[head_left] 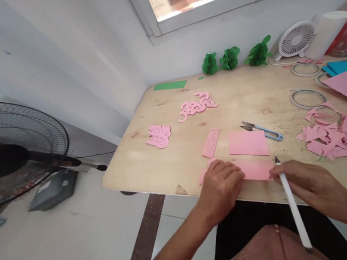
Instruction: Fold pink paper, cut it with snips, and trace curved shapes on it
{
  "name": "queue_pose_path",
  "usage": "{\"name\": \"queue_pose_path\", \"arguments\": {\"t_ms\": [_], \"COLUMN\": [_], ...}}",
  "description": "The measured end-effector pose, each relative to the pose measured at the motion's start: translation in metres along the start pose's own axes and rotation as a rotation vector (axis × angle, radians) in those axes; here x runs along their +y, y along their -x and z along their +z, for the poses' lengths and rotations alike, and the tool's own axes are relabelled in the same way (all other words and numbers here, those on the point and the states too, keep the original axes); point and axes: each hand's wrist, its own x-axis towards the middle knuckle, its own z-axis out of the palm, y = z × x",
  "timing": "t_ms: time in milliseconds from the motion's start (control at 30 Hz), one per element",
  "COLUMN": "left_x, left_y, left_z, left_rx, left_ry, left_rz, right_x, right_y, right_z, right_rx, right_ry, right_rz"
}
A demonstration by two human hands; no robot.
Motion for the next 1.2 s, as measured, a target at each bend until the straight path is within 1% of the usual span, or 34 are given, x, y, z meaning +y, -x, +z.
{"name": "queue_pose_path", "arguments": {"t_ms": [33,133,267,400,467,567,700,767,833,933,1000,1100,1200], "left_x": [0.005,0.019,0.029,0.032,0.033,0.034,0.035,0.036,0.039,0.047,0.053,0.059,0.058], "left_y": [0.006,0.021,0.027,0.027,0.027,0.026,0.024,0.024,0.027,0.035,0.042,0.051,0.055], "left_z": [0.002,0.008,0.010,0.008,0.008,0.010,0.014,0.016,0.017,0.020,0.023,0.032,0.041], "left_rx": [0.004,0.029,0.053,0.092,0.119,0.172,0.220,0.243,0.299,0.385,0.392,0.342,0.250], "left_ry": [0.028,0.078,0.128,0.170,0.190,0.211,0.208,0.178,0.114,-0.039,-0.126,-0.169,-0.179], "left_rz": [-0.025,-0.112,-0.187,-0.240,-0.274,-0.309,-0.333,-0.362,-0.377,-0.325,-0.260,-0.160,-0.115], "right_x": [0.001,0.004,0.007,0.006,0.004,-0.001,-0.006,-0.006,-0.006,-0.005,-0.006,-0.007,-0.008], "right_y": [0.007,0.025,0.035,0.032,0.029,0.025,0.023,0.023,0.023,0.022,0.022,0.020,0.018], "right_z": [0.001,0.005,0.009,0.011,0.012,0.013,0.015,0.017,0.019,0.020,0.021,0.022,0.022], "right_rx": [-0.026,-0.042,-0.020,-0.024,0.010,0.080,0.112,0.129,0.135,0.134,0.133,0.145,0.153], "right_ry": [-0.013,-0.033,0.036,0.094,0.106,0.133,0.137,0.128,0.126,0.136,0.152,0.174,0.176], "right_rz": [0.020,0.063,0.100,0.060,0.061,0.112,0.179,0.210,0.227,0.214,0.196,0.160,0.128]}}
